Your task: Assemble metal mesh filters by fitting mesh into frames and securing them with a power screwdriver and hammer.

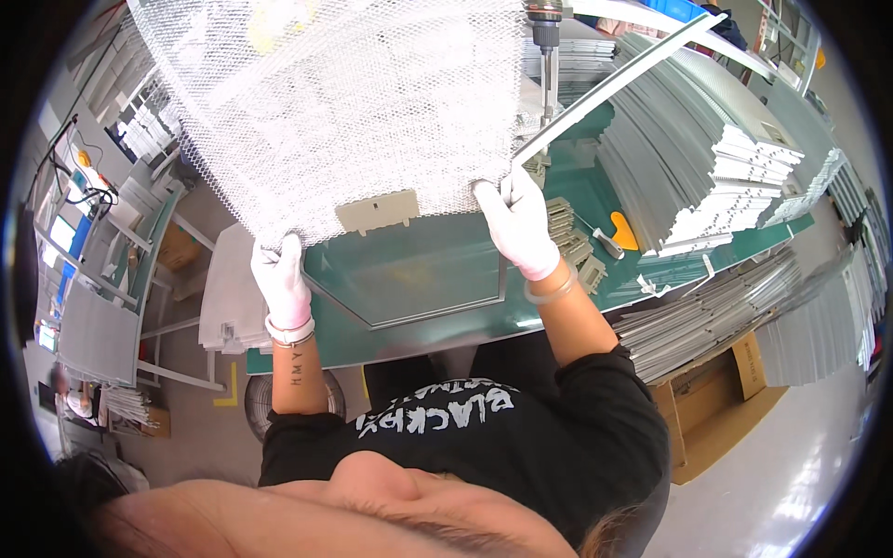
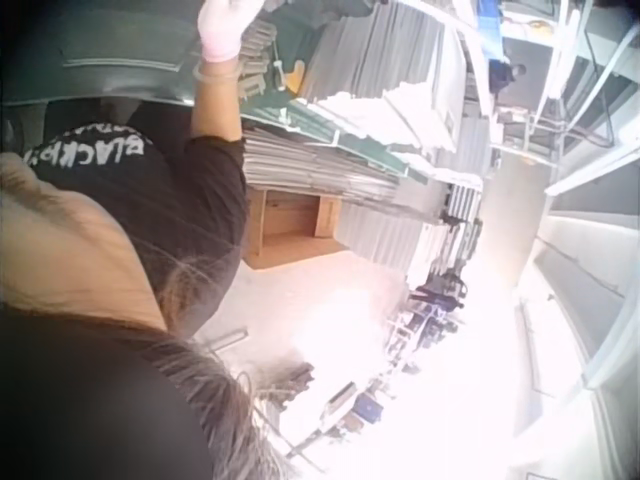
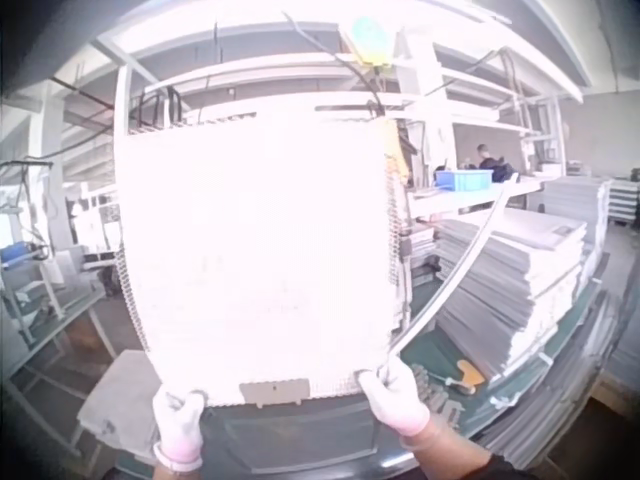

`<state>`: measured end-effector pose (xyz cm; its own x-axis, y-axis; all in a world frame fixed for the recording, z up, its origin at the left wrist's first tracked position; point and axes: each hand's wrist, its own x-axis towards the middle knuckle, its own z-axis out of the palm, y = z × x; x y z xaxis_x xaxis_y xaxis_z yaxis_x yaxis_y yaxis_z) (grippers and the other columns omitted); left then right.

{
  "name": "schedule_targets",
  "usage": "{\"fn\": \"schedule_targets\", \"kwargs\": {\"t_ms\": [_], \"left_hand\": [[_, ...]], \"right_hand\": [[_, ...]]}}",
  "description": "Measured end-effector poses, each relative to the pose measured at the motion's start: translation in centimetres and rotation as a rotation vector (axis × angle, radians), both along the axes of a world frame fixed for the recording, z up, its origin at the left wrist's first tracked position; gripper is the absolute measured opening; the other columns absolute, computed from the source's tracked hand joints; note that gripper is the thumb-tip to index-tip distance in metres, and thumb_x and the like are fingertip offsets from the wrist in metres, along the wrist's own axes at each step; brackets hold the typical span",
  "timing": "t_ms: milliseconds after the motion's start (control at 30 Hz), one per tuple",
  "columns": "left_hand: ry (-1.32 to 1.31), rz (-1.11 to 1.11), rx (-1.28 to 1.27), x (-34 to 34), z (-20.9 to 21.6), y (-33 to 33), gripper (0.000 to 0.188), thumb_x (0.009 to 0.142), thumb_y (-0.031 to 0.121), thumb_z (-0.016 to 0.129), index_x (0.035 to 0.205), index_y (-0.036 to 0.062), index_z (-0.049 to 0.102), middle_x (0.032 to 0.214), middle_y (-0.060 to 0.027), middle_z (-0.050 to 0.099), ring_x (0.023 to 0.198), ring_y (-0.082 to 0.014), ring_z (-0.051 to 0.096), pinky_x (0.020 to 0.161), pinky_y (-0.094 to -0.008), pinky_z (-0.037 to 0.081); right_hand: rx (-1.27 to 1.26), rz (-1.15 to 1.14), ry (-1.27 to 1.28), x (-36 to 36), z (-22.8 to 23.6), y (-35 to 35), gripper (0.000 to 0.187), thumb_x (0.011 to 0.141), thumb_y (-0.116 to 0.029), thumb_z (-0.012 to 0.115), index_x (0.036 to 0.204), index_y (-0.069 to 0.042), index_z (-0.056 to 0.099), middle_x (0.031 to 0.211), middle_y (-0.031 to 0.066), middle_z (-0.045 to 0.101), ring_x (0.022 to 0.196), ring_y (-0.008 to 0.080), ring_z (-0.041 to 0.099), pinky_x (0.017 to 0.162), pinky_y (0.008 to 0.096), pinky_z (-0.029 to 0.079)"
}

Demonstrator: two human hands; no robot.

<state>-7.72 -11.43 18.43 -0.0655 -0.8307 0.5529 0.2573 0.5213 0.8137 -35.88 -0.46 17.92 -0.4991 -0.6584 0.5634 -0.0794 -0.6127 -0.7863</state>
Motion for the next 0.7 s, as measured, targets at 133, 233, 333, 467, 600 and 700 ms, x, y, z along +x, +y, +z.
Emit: {"fn": "schedule_targets", "kwargs": {"t_ms": [133,233,333,467,600,700], "left_hand": [[0.26,-0.118,-0.115,0.2,-1.4,-1.2,0.022,0.091,-0.005,0.056,0.112,0.0006,0.059,0.105,-0.0049,0.063,0.087,-0.0081,0.054,0.079,-0.0227,0.044],[0.227,-0.031,-0.186,-0.1,-1.4,-1.3,0.024,0.092,-0.006,0.051,0.115,0.0016,0.055,0.108,-0.0045,0.061,0.092,-0.008,0.053,0.082,-0.0226,0.043],[0.171,-0.021,-0.155,0.0,-1.6,-1.1,0.027,0.091,-0.008,0.051,0.115,0.0026,0.053,0.108,-0.003,0.058,0.093,-0.0077,0.052,0.081,-0.0222,0.043],[0.146,-0.077,-0.117,-0.3,-1.0,0.4,0.037,0.089,-0.011,0.051,0.123,0.0014,0.05,0.115,-0.0044,0.055,0.1,-0.0094,0.051,0.086,-0.0238,0.043],[0.093,-0.15,-0.067,0.2,-3.0,-0.9,0.049,0.089,-0.009,0.05,0.137,-0.0032,0.042,0.131,-0.0102,0.052,0.117,-0.015,0.051,0.1,-0.0296,0.04],[-0.035,-0.084,0.048,0.5,-3.4,-0.3,0.052,0.09,-0.006,0.051,0.141,-0.0054,0.038,0.138,-0.0131,0.049,0.124,-0.017,0.048,0.106,-0.0318,0.036]], "right_hand": [[-0.018,-0.021,0.052,-0.3,-0.3,-0.3,0.027,0.091,-0.002,0.059,0.118,0.001,0.061,0.07,-0.0107,0.042,0.06,-0.0005,0.031,0.053,0.0182,0.028],[-0.01,-0.064,0.11,-1.2,-1.3,-0.3,0.023,0.092,-0.001,0.059,0.115,0.001,0.062,0.07,-0.0106,0.041,0.062,0.0002,0.031,0.055,0.0182,0.029],[-0.055,0.046,0.04,-0.4,-0.5,0.1,0.022,0.093,0.0,0.056,0.116,0.002,0.06,0.082,-0.0065,0.056,0.071,0.001,0.044,0.065,0.0181,0.038],[-0.055,0.036,0.024,0.0,-0.1,0.5,0.024,0.094,0.001,0.055,0.118,0.002,0.058,0.096,-0.0015,0.063,0.084,0.0035,0.052,0.078,0.0202,0.043],[-0.058,0.049,-0.022,-0.4,-1.0,0.3,0.021,0.093,0.001,0.056,0.114,0.001,0.059,0.094,-0.0015,0.061,0.083,0.0039,0.051,0.078,0.0208,0.043],[-0.007,-0.065,0.084,-1.5,-2.6,0.0,0.014,0.093,-0.001,0.058,0.106,0.001,0.06,0.084,-0.0039,0.055,0.075,0.0029,0.045,0.071,0.0201,0.041]]}}
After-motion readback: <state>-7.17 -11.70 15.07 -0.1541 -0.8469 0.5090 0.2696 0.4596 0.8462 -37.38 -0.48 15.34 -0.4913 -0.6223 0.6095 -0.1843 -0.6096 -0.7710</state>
